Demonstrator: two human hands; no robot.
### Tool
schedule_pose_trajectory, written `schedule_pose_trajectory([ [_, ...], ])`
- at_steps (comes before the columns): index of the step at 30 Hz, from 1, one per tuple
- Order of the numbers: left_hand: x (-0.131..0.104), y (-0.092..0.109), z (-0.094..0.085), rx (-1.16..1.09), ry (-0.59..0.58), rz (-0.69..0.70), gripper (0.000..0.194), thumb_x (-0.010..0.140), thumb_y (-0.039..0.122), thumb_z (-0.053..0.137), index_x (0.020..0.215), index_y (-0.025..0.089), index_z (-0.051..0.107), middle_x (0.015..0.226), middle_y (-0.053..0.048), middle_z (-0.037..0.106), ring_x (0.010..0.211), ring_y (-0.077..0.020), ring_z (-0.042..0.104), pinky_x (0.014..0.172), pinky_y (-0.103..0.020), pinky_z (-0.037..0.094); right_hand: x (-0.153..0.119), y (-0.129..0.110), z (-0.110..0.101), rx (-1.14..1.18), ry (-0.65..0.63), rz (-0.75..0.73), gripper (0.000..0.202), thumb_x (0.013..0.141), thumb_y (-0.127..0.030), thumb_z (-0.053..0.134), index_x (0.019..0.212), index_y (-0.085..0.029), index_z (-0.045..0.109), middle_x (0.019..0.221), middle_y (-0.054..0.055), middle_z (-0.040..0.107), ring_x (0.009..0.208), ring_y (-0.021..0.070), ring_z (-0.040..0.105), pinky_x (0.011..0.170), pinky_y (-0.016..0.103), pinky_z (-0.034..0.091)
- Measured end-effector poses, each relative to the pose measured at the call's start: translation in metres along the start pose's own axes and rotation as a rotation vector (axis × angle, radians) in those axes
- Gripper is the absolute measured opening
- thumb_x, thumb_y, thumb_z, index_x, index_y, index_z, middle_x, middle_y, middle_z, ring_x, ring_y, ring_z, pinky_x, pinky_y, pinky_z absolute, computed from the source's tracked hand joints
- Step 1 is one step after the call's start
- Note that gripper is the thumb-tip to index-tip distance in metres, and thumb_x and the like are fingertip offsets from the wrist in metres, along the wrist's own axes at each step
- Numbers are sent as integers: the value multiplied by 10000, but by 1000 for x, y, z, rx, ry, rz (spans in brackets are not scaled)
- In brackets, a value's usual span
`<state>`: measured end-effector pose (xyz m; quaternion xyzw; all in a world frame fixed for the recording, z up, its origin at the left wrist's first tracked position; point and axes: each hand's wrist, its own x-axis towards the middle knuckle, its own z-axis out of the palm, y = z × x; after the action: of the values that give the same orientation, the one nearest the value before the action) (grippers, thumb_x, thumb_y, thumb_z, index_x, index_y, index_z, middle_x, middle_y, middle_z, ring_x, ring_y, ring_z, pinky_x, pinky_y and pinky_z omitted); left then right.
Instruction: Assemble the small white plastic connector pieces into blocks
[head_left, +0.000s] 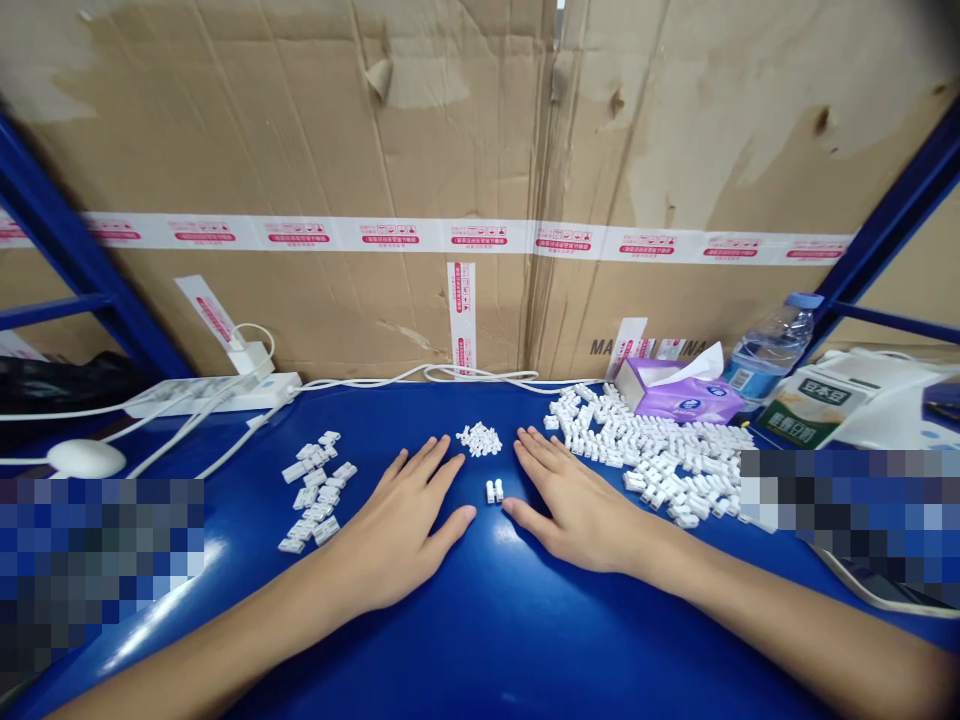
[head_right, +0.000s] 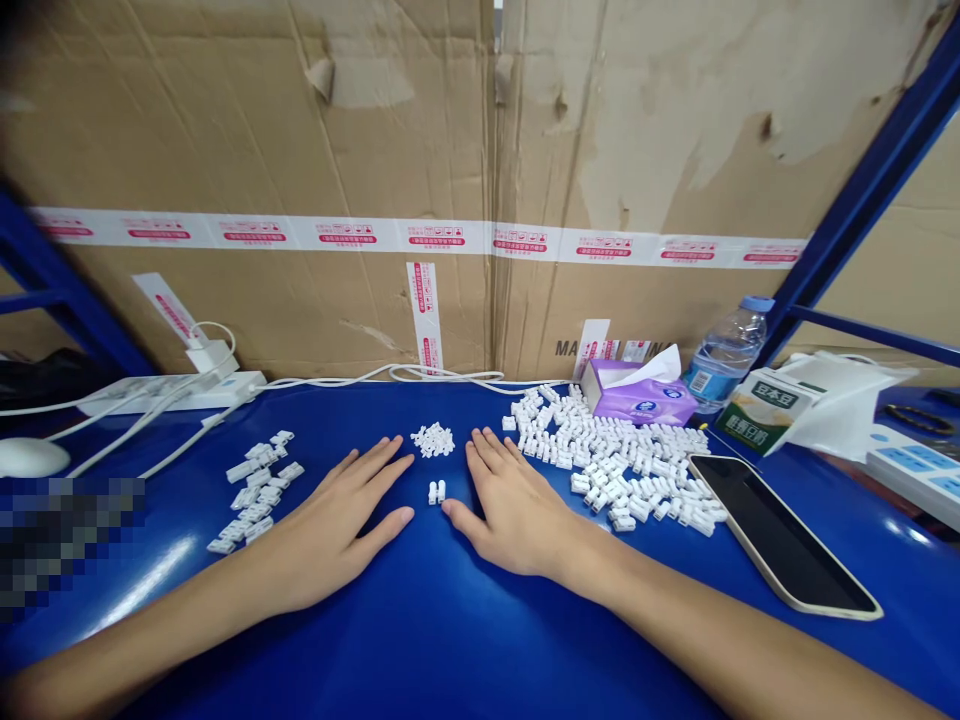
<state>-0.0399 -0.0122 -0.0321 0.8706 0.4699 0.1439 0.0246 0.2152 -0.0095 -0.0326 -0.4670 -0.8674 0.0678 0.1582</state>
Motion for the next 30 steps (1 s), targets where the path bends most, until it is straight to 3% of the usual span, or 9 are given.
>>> schedule_pose_trajectory([
  [5,0,2,0,57,-70,-9,665,1041,559,347,1548,137,431,1631,-185,330,1525,-358,283,1224,-603,242,1,-2,-1,-34,-57,16,818,1022,-602,386,1564,7,327,1637,247,222,1542,350,185,1264,538,215],
  [11,0,2,2,72,-41,-2,658,1040,572,340,1536,155,451,1619,-176,367,1522,-346,297,1225,-577,256,1,-4,-3,-29,-63,15,815,1020,-606,380,1562,1,338,1637,244,226,1540,354,192,1261,544,223],
  [30,2,8,-6,87,-156,-51,695,1044,567,312,1579,128,375,1654,-187,253,1546,-347,194,1239,-599,214,2,-7,-9,-54,-129,45,837,1024,-614,334,1580,9,277,1651,223,169,1550,339,145,1270,518,184],
])
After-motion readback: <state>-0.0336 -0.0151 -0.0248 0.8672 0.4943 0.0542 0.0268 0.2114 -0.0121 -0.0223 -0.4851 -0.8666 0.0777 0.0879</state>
